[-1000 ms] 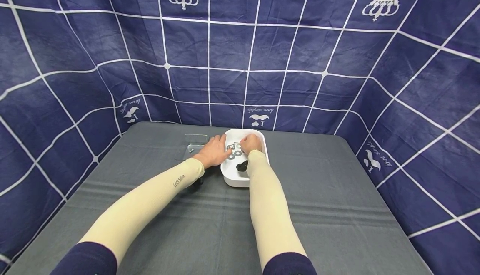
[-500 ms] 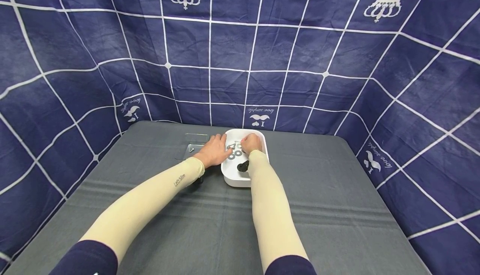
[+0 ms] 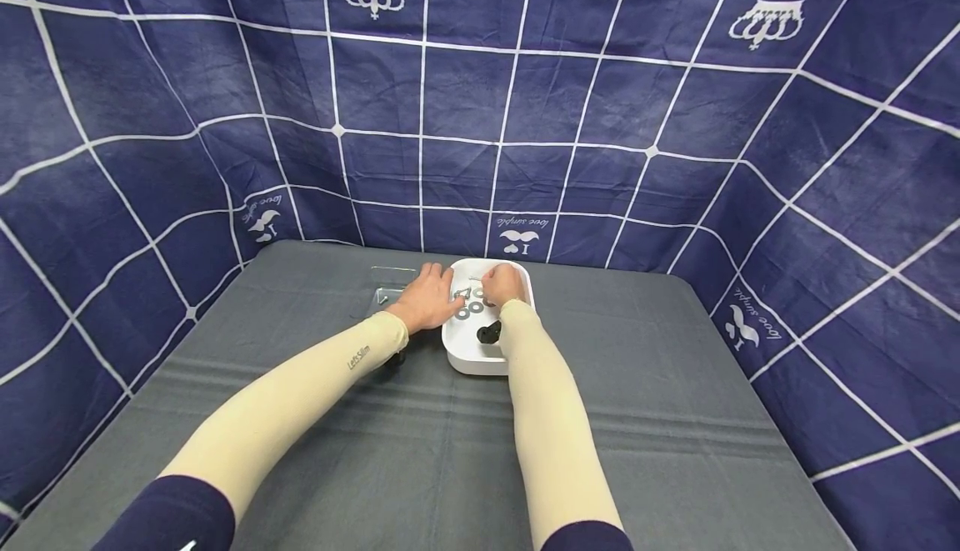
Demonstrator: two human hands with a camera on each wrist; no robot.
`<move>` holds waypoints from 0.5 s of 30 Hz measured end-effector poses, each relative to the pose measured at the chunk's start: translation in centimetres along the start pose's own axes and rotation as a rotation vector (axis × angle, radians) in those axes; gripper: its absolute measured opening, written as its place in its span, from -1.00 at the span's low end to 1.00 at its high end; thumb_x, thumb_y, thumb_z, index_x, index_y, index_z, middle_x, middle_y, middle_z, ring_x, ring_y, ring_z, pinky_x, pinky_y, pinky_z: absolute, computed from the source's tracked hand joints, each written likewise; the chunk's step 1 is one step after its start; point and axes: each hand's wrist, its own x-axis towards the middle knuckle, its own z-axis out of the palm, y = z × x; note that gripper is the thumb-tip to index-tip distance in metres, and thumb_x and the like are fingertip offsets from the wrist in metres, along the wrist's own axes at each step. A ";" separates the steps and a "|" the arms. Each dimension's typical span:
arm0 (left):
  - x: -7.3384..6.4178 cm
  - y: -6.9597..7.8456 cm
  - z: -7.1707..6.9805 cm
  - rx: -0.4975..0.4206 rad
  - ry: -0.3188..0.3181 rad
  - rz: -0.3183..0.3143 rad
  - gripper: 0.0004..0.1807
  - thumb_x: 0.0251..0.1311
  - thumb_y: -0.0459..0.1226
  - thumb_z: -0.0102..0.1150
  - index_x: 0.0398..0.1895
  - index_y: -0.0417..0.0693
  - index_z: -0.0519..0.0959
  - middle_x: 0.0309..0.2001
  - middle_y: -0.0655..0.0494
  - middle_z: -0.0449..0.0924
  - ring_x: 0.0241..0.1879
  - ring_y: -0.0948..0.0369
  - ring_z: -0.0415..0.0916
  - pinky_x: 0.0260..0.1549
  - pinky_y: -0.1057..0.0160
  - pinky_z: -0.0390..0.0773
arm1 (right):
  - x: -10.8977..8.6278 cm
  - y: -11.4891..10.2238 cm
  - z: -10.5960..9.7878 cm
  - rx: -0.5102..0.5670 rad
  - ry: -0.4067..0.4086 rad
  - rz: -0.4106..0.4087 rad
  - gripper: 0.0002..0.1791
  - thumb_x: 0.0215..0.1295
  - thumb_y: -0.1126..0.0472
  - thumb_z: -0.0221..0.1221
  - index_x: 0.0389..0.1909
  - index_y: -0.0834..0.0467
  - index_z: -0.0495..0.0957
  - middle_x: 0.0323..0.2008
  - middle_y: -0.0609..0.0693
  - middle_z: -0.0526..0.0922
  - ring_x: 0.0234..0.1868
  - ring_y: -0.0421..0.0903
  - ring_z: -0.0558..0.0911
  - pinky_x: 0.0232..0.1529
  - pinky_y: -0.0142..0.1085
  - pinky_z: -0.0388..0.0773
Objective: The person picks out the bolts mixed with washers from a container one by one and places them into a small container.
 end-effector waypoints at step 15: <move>-0.1 -0.8 -1.1 0.084 0.042 0.042 -0.30 0.38 0.13 -0.03 0.29 -0.27 0.42 0.15 -0.24 0.44 0.25 -0.10 0.30 0.32 -0.04 0.33 | -0.1 -2.3 -1.8 -0.005 0.023 -0.089 -0.79 0.32 0.22 0.17 -0.33 0.22 0.75 -0.35 0.08 0.73 -0.22 0.02 0.61 -0.06 -0.14 0.51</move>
